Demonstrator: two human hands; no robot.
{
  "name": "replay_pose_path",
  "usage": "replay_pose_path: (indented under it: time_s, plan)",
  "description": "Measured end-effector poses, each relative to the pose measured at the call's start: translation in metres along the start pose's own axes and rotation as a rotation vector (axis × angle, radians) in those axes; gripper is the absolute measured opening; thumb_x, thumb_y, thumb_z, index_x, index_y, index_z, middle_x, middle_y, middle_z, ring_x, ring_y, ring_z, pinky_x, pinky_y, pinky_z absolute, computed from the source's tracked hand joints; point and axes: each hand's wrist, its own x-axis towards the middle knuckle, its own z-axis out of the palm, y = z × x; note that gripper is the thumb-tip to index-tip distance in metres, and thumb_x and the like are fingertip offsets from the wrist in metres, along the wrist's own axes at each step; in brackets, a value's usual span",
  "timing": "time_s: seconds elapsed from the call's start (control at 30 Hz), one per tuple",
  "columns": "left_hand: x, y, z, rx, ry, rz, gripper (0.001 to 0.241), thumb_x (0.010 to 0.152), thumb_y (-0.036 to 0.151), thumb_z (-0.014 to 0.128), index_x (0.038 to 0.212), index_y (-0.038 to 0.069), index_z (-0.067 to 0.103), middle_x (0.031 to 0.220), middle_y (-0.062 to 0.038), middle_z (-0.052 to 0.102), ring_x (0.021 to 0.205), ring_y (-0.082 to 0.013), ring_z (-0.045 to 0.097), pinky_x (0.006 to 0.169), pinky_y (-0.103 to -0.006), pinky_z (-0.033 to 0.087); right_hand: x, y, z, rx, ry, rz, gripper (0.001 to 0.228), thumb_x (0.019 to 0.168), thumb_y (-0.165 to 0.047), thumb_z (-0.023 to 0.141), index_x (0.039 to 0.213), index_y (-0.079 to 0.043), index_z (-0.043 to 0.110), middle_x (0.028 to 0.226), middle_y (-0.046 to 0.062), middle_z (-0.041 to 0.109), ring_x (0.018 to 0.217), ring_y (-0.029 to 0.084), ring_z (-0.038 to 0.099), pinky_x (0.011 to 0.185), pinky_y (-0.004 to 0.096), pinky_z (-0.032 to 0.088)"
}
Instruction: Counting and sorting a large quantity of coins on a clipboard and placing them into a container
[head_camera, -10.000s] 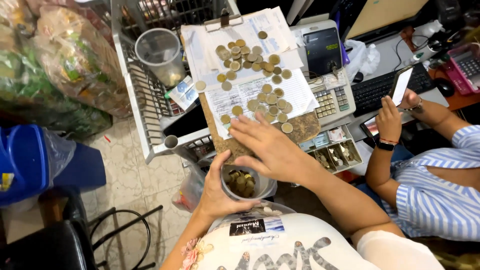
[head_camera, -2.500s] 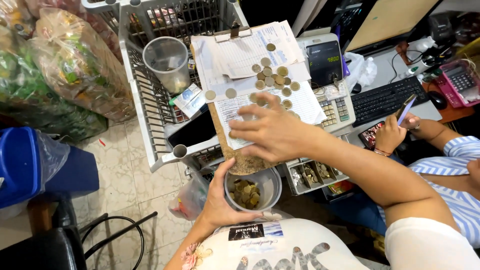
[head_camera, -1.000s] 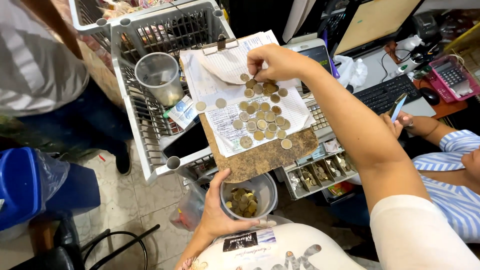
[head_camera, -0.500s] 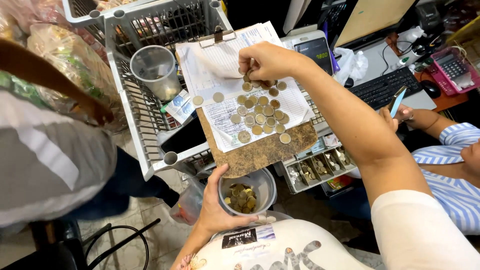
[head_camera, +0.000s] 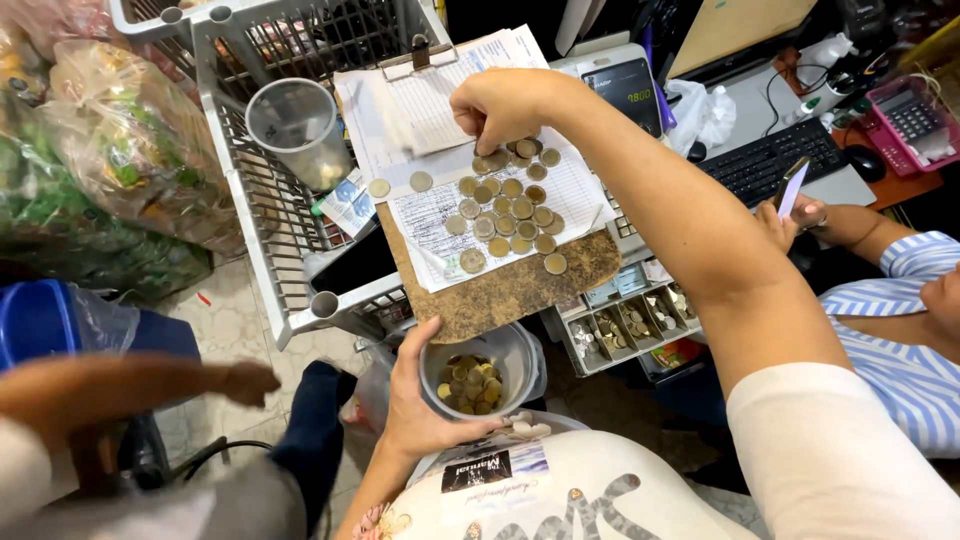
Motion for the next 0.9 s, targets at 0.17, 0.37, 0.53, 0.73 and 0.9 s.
replay_pose_path:
  time_s: [0.17,0.37,0.53,0.73,0.9]
  plan:
    - [-0.005,0.001,0.001,-0.053,0.027,-0.011,0.121,0.052,0.052,0.097,0.15,0.009,0.04,0.143,-0.012,0.054,0.125,-0.0236,0.062,0.109,-0.0368,0.051,-0.051,-0.028,0.018,0.193,0.187,-0.281,0.022,0.084,0.008,0.063,0.082,-0.011,0.053,0.087,0.003,0.065,0.087,0.017,0.065,0.069,0.027,0.053]
    - [-0.001,0.009,-0.009,-0.152,0.037,0.065,0.11,0.056,0.05,0.094,0.142,0.007,0.041,0.124,-0.013,0.064,0.113,-0.0251,0.069,0.102,-0.0393,0.059,-0.124,-0.093,0.096,0.104,0.035,-0.765,0.018,0.09,-0.009,0.069,0.1,-0.015,0.056,0.093,0.001,0.058,0.087,0.018,0.059,0.074,0.036,0.046]
    - [-0.003,0.0,-0.055,-0.218,-0.013,0.129,0.091,0.06,0.045,0.095,0.133,0.011,0.052,0.131,-0.017,0.058,0.121,-0.0285,0.066,0.106,-0.0486,0.063,-0.141,-0.069,0.101,0.069,0.191,-0.748,0.019,0.095,-0.016,0.066,0.113,-0.015,0.062,0.106,-0.001,0.066,0.099,0.016,0.059,0.092,0.037,0.042]
    - [-0.007,0.028,-0.152,0.076,0.133,-0.084,0.072,0.048,0.038,0.094,0.104,0.013,0.057,0.127,-0.02,0.064,0.118,-0.0314,0.068,0.1,-0.0452,0.058,-0.174,-0.042,0.092,0.311,0.443,-0.693,0.02,0.098,-0.022,0.065,0.112,-0.008,0.066,0.105,0.007,0.071,0.099,0.023,0.067,0.092,0.039,0.052]
    - [0.015,0.045,-0.198,0.297,0.503,0.121,0.059,0.071,0.019,0.086,0.111,0.002,0.048,0.138,-0.025,0.053,0.128,-0.0393,0.065,0.104,-0.0482,0.061,-0.184,-0.03,0.113,0.553,0.594,-0.379,0.021,0.09,-0.008,0.07,0.111,-0.005,0.07,0.108,0.009,0.075,0.101,0.018,0.072,0.089,0.028,0.06]
